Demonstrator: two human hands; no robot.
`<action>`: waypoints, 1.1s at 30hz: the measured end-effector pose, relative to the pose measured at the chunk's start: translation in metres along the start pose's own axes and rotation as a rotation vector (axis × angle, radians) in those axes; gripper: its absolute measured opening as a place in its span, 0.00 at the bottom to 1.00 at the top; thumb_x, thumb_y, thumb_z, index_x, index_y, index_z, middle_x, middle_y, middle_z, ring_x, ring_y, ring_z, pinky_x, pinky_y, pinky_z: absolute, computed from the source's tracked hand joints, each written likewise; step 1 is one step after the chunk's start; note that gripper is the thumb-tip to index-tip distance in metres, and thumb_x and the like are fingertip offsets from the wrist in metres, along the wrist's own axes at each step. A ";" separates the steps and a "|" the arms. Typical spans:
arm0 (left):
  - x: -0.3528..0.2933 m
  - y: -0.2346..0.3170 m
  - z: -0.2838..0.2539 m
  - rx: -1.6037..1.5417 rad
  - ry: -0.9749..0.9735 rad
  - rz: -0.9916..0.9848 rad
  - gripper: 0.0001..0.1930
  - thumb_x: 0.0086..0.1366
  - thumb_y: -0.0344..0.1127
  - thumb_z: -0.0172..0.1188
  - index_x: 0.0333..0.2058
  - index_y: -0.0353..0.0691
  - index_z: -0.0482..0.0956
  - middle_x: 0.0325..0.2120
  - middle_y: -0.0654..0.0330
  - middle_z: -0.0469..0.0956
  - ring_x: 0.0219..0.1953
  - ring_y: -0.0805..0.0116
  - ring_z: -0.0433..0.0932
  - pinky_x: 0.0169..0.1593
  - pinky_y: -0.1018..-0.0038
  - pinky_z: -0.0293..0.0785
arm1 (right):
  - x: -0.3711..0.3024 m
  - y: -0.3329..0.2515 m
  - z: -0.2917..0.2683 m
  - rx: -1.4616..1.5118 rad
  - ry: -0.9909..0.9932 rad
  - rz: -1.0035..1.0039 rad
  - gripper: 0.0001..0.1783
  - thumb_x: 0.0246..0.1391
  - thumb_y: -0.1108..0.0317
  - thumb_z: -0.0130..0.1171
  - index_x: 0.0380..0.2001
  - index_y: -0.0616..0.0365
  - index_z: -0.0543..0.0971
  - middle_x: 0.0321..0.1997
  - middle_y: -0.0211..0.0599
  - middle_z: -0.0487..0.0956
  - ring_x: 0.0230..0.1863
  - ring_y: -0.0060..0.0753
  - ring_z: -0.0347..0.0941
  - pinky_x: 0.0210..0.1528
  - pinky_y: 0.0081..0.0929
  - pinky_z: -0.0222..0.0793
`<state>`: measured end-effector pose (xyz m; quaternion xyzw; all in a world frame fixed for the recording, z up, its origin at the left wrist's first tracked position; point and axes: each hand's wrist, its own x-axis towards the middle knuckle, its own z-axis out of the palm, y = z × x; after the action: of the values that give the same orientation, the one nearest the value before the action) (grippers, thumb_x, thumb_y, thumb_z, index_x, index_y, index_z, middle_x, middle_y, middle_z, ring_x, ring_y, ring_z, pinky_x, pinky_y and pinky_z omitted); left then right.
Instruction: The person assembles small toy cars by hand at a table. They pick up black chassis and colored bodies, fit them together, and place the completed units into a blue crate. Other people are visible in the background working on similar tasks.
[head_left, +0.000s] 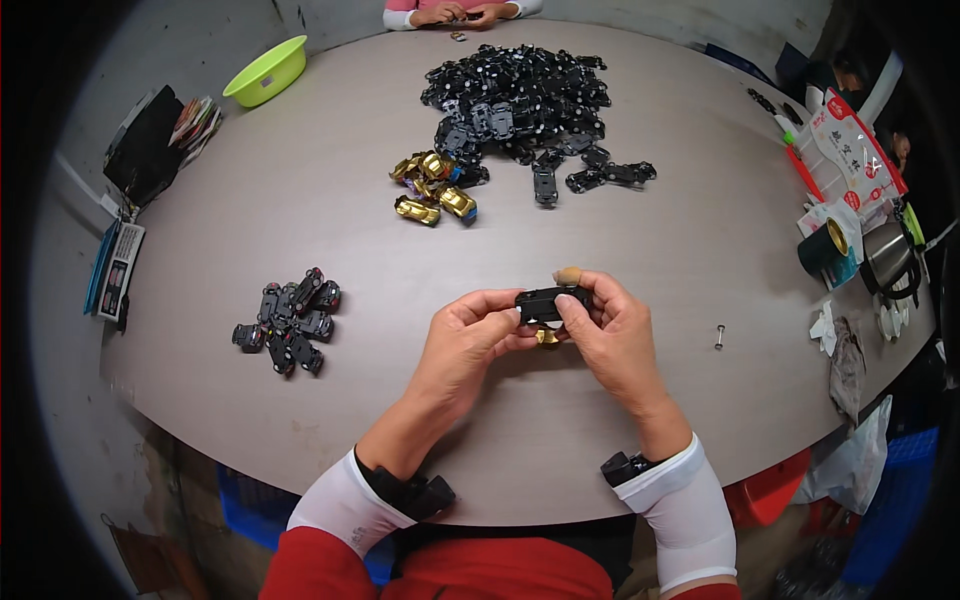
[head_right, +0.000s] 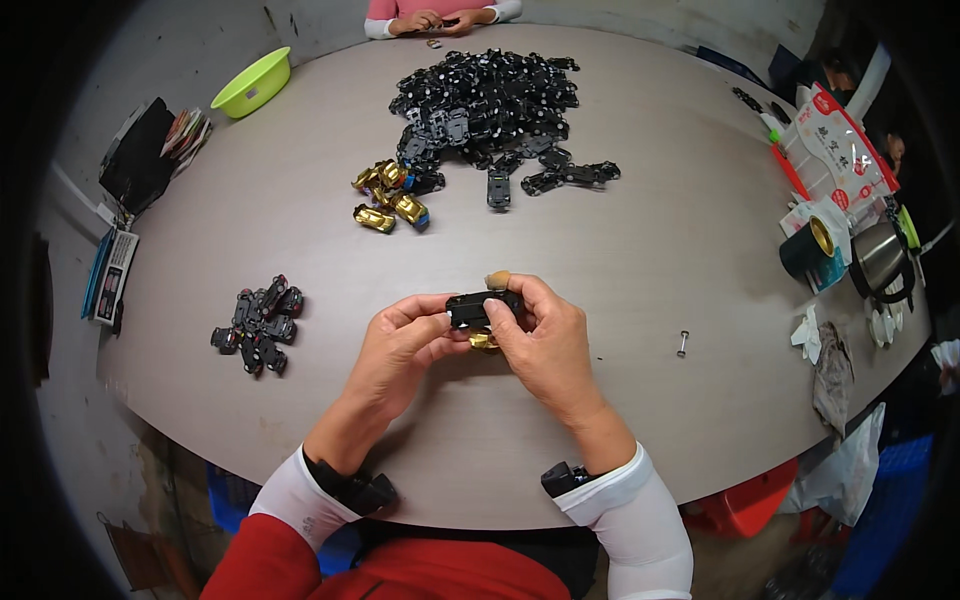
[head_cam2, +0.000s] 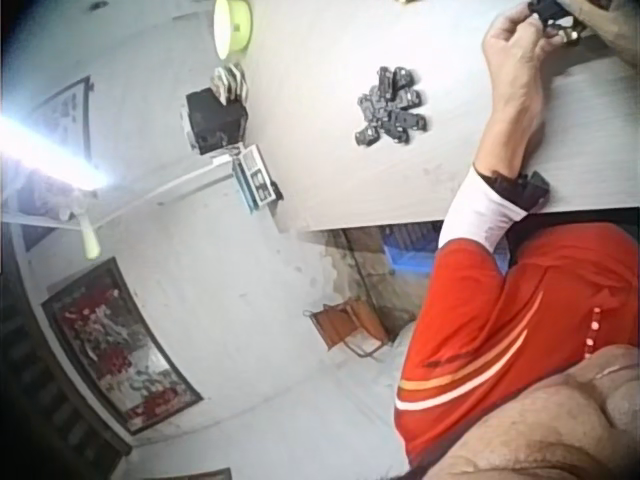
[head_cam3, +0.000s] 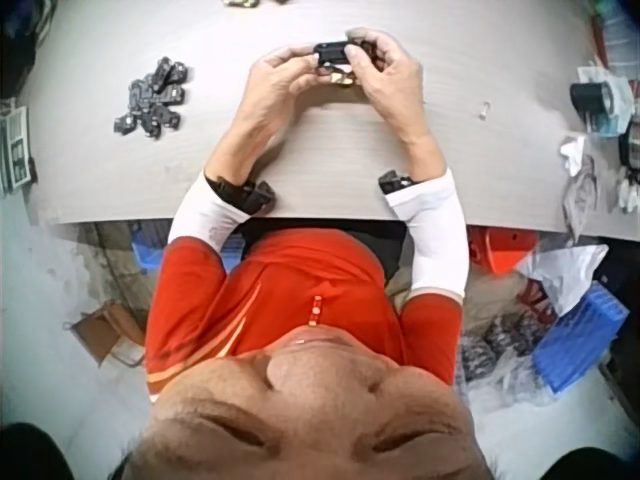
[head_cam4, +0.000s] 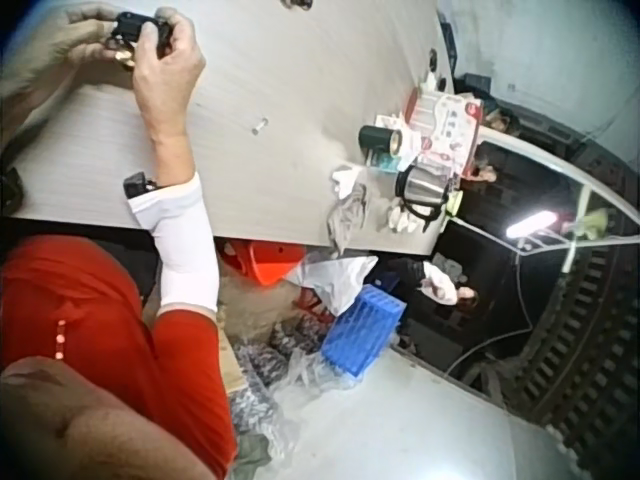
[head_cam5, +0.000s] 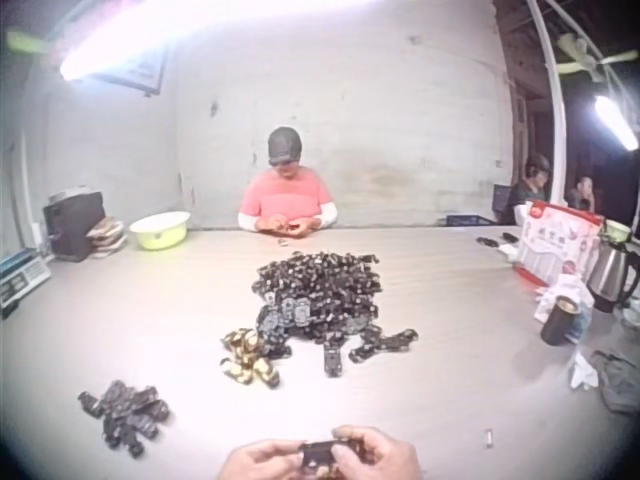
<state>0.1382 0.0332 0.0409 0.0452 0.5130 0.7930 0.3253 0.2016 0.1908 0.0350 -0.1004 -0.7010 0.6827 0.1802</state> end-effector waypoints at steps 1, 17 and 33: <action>0.000 -0.001 -0.001 0.010 0.002 -0.001 0.13 0.61 0.27 0.57 0.44 0.30 0.75 0.38 0.56 0.79 0.37 0.71 0.78 0.44 0.73 0.77 | 0.000 0.001 -0.001 -0.035 -0.003 -0.029 0.13 0.55 0.73 0.58 0.43 0.69 0.76 0.30 0.37 0.80 0.29 0.18 0.77 0.31 0.17 0.74; 0.001 -0.004 -0.002 -0.013 -0.049 0.009 0.14 0.63 0.28 0.57 0.46 0.28 0.73 0.38 0.55 0.78 0.36 0.71 0.79 0.43 0.75 0.78 | -0.002 -0.006 0.001 0.008 -0.064 0.031 0.13 0.56 0.75 0.56 0.44 0.69 0.76 0.32 0.35 0.81 0.29 0.17 0.76 0.31 0.17 0.74; 0.003 -0.009 0.000 0.129 0.036 0.136 0.15 0.63 0.30 0.57 0.46 0.28 0.73 0.40 0.53 0.77 0.38 0.69 0.78 0.44 0.75 0.77 | 0.002 -0.007 -0.005 0.257 -0.081 0.294 0.13 0.58 0.71 0.53 0.43 0.69 0.75 0.33 0.36 0.80 0.29 0.18 0.76 0.33 0.14 0.73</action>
<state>0.1400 0.0371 0.0325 0.0865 0.5643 0.7794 0.2580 0.2024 0.1955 0.0419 -0.1504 -0.5924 0.7891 0.0616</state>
